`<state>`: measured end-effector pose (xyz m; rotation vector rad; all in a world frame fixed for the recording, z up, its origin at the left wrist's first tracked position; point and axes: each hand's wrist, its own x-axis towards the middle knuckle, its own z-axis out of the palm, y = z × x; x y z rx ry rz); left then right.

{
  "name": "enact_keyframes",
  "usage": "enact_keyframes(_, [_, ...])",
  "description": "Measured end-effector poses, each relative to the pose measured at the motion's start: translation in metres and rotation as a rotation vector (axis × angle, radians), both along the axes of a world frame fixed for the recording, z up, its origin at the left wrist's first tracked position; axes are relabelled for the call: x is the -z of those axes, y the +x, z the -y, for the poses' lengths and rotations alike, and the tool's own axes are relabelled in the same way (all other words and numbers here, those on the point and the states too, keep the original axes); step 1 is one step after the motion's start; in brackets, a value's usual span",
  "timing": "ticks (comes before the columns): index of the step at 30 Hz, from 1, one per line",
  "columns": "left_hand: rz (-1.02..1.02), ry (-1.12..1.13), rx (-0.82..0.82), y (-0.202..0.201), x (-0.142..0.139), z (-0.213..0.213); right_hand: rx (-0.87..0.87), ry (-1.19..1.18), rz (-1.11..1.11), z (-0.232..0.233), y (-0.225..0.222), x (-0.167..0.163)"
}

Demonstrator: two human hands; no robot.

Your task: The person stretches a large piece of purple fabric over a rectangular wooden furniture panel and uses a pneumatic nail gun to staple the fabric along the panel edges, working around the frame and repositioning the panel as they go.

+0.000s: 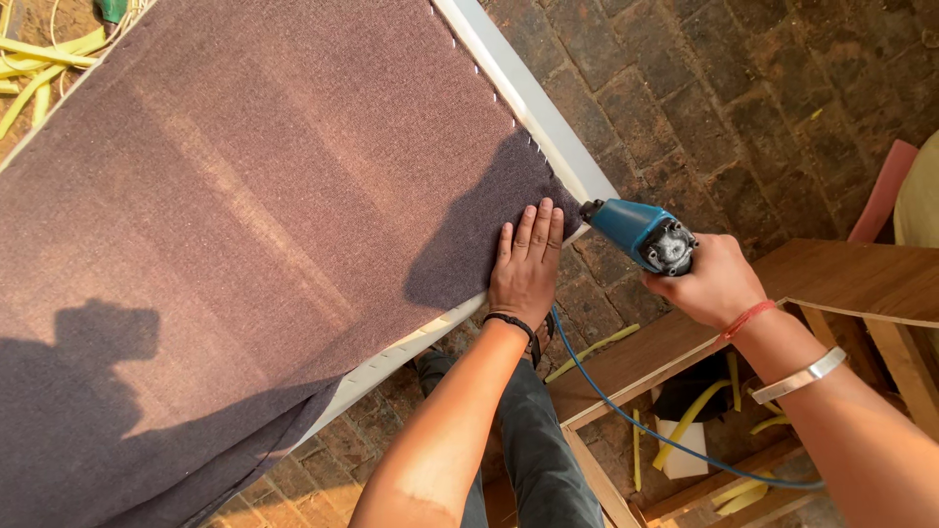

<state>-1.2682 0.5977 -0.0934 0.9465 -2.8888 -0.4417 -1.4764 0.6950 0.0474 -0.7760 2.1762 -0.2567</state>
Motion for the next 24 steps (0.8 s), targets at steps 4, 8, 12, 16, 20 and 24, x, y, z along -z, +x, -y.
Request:
enact_keyframes(4, [0.001,0.001,-0.003,-0.001,0.002,0.001,-0.126,0.097,-0.048,0.025,-0.002,0.004])
enact_keyframes(8, [0.071,0.001,0.015,0.001,-0.001,0.002,-0.245,0.128,-0.139,0.041,0.000,0.000])
enact_keyframes(12, [0.052,0.041,0.008,0.001,-0.006,0.005,-0.233,0.092,-0.134,0.046,0.003,-0.015])
enact_keyframes(16, [0.085,0.059,0.017,-0.002,-0.007,0.005,-0.279,0.022,-0.138,0.059,0.001,-0.022])
enact_keyframes(20, [0.150,0.005,0.021,-0.001,-0.011,0.005,-0.341,0.075,-0.218,0.078,0.000,-0.013])
enact_keyframes(24, [0.178,0.043,0.051,0.000,-0.013,0.007,-0.319,0.136,-0.190,0.083,-0.007,-0.005])
